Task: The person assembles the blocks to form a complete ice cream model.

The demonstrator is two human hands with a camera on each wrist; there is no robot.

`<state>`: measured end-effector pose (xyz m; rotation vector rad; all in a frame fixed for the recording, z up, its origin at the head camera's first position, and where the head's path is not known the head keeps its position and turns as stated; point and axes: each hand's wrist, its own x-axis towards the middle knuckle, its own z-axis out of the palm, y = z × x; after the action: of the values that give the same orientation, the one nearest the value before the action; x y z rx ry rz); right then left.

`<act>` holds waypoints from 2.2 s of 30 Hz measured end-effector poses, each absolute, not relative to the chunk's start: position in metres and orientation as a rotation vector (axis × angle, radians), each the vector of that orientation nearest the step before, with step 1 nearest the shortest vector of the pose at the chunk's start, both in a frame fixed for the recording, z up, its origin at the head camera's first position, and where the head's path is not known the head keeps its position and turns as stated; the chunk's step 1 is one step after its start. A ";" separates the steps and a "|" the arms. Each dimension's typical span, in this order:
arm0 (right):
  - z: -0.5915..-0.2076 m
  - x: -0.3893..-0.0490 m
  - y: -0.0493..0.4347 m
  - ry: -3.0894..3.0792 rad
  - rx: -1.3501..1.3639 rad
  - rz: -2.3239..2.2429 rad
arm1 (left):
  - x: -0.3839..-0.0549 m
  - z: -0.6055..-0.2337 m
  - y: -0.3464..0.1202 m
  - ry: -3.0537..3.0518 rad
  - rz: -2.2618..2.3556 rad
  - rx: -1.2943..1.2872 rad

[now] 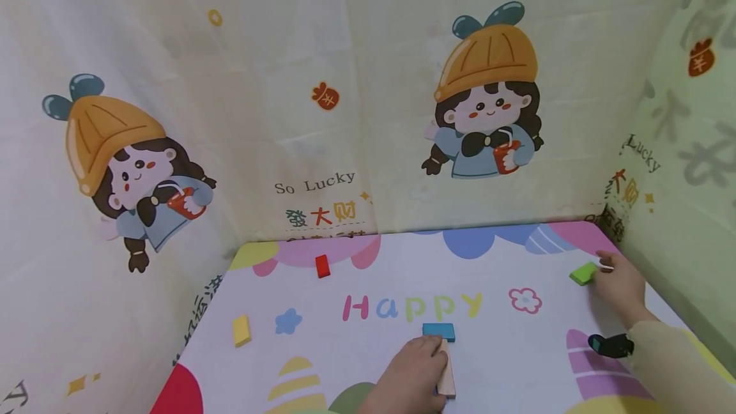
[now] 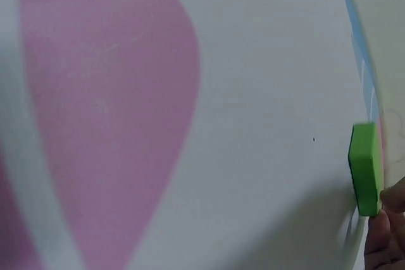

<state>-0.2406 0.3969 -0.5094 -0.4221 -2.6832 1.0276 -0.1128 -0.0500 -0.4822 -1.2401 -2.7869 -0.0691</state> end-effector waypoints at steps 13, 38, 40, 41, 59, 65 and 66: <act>-0.506 -0.233 0.392 -2.783 -0.360 0.990 | -0.112 -0.482 -0.049 -2.827 -0.053 -1.241; -0.496 -0.230 0.332 -2.874 -0.336 1.221 | -0.112 -0.485 -0.050 -2.812 -0.109 -1.218; -0.497 -0.231 0.328 -2.877 -0.325 1.233 | -0.112 -0.485 -0.050 -2.819 -0.120 -1.220; -0.497 -0.231 0.325 -2.879 -0.320 1.239 | -0.112 -0.485 -0.050 -2.821 -0.125 -1.221; -0.505 -0.238 0.274 -2.845 -0.312 1.440 | -0.115 -0.484 -0.047 -2.890 -0.163 -1.182; -0.509 -0.238 0.252 -2.810 -0.314 1.543 | -0.114 -0.485 -0.046 -2.923 -0.190 -1.169; -0.509 -0.238 0.249 -2.810 -0.305 1.529 | -0.114 -0.485 -0.046 -2.919 -0.185 -1.167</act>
<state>-0.2376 0.2487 -0.5091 -0.3051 -2.8095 1.5294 -0.1137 -0.0462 -0.4851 -1.1667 -2.9192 -0.1849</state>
